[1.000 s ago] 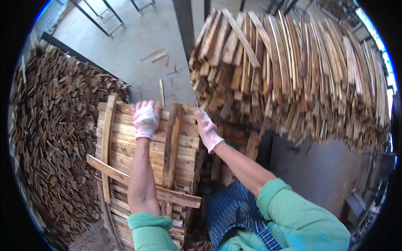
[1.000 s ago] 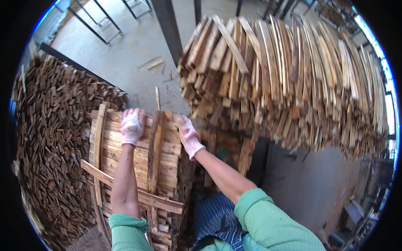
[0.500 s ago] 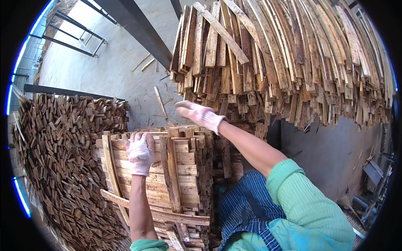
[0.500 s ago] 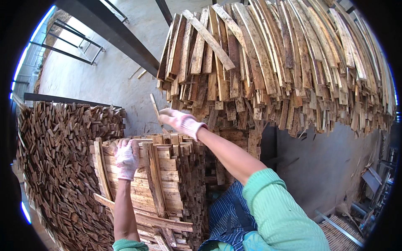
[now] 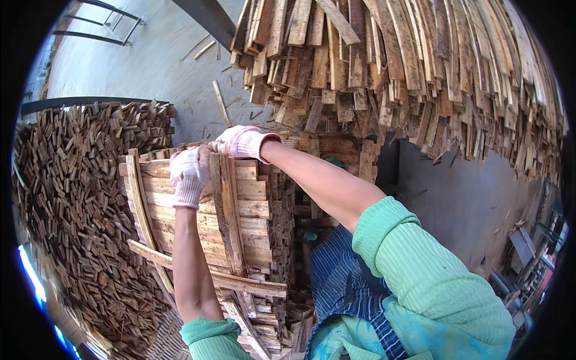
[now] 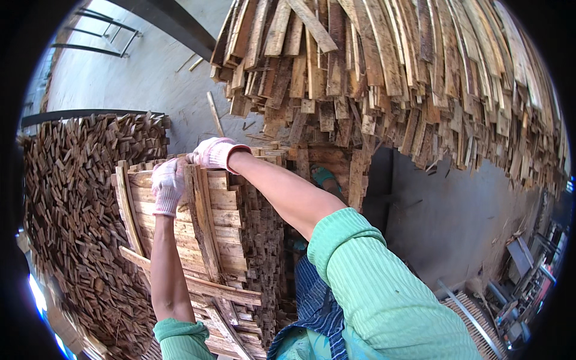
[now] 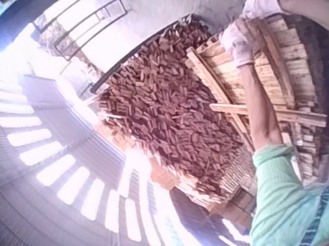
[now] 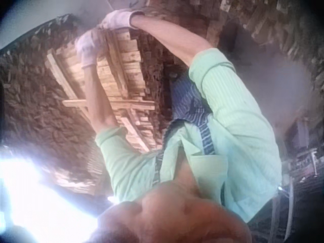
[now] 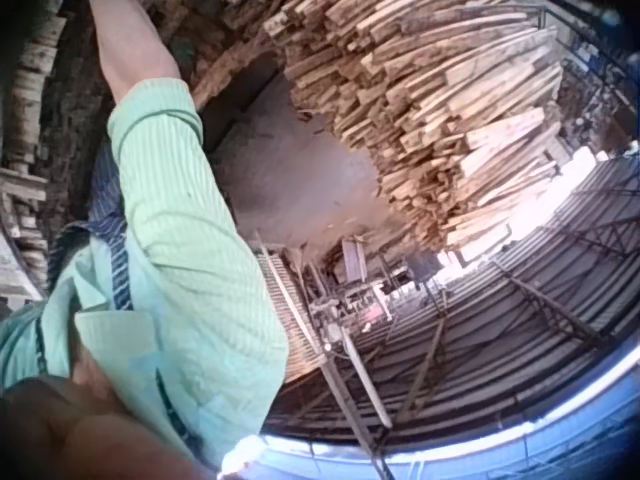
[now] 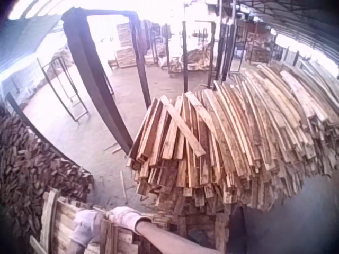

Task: The person picks up several wood slats at a time from a large pile and places them onto a smaller organized stack.

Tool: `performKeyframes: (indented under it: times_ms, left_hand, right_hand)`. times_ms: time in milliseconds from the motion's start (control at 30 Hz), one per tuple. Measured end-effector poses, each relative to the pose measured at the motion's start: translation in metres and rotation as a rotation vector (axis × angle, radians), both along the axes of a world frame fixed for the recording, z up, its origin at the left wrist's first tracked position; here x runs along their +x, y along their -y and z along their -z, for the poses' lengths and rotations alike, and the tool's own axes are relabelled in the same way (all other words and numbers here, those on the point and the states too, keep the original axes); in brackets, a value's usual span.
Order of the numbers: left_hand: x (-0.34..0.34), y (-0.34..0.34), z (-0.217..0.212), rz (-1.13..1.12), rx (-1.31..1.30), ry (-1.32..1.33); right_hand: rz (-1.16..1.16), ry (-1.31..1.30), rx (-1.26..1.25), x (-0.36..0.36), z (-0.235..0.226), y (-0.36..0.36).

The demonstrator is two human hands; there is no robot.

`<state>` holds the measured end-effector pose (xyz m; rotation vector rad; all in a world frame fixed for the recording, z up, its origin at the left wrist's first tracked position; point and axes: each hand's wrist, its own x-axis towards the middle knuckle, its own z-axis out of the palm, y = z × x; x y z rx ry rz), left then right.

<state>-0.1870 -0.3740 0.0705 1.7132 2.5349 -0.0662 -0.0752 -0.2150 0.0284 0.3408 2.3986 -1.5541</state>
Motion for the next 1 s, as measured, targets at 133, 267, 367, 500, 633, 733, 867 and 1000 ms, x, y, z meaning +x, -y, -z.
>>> performKeyframes:
  times_ms: [133, 267, 367, 500, 633, 733, 867, 1000]
  left_hand:
    - [0.008, 0.004, 0.003, -0.025, -0.030, 0.020]
    - [0.006, -0.012, -0.001, -0.037, -0.132, 0.030]
    - [0.001, -0.005, -0.007, -0.034, -0.152, 0.127]
    - [-0.007, -0.009, -0.003, 0.049, -0.116, 0.141]
    - [-0.001, 0.006, 0.004, -0.013, -0.059, 0.082]
    - [-0.011, 0.021, 0.009, -0.035, -0.112, 0.100]
    - [0.015, -0.052, -0.020, 0.108, -0.085, 0.084]
    - [-0.008, 0.002, 0.013, 0.017, -0.062, 0.097]
  right_hand:
    - [-0.019, 0.074, -0.010, 0.020, -0.017, -0.002]
    - [0.023, 0.156, -0.049, 0.014, -0.012, -0.010]
    - [0.376, -0.015, -0.332, 0.027, -0.002, -0.005]
    - [0.671, -0.194, -0.742, 0.060, 0.054, -0.011]
    - [0.205, -0.068, -0.279, 0.069, 0.062, 0.023]
    - [0.148, -0.107, 0.244, 0.077, 0.071, 0.046]
    - [0.603, -0.368, -0.178, 0.097, 0.111, 0.010]
    - [0.754, -0.074, 0.017, 0.178, -0.011, -0.016]
